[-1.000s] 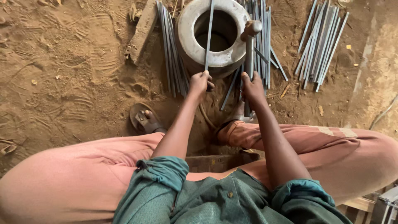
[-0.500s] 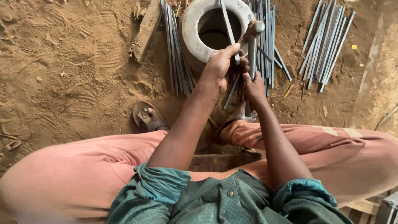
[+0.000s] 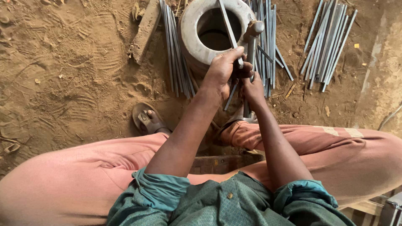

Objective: The person sits on the ground and uses a hammer to repeatedly strike the tip of a metal rod placed on a concrete ring. They rotate the rod to sharpen different sides and then place it aside to pick up another rod.

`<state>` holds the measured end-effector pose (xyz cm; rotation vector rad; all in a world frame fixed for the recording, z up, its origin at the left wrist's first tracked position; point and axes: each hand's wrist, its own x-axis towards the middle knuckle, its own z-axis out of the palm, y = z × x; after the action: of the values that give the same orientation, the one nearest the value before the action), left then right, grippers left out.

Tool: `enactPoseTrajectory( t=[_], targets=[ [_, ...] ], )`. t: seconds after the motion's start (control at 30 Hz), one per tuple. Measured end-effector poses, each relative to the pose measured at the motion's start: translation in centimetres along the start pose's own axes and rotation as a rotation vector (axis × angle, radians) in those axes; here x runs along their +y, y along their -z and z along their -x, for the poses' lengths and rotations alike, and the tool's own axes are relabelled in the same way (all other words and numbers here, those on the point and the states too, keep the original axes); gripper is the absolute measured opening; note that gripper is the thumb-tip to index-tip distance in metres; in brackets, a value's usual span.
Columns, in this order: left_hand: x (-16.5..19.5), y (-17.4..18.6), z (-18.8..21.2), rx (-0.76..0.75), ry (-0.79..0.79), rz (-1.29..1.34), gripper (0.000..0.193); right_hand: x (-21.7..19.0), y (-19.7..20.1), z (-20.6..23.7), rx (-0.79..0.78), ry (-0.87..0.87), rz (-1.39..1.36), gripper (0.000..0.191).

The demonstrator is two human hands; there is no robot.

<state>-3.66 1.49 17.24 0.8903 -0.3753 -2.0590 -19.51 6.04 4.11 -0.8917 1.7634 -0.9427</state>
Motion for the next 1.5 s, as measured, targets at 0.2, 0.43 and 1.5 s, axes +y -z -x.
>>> enactPoseTrajectory(
  t=[0.2,0.43,1.5],
  targets=[
    [-0.2,0.3,-0.1,-0.005,-0.06,-0.039,0.023,0.0,-0.2,0.0,-0.008,0.019,-0.051,0.028],
    [-0.4,0.4,-0.2,0.052,-0.064,-0.12,0.021,-0.4,-0.3,0.3,-0.012,0.008,-0.059,0.031],
    [-0.9,-0.3,-0.7,0.09,-0.191,-0.239,0.038,-0.6,-0.4,0.5,0.007,-0.019,0.004,0.034]
  ],
)
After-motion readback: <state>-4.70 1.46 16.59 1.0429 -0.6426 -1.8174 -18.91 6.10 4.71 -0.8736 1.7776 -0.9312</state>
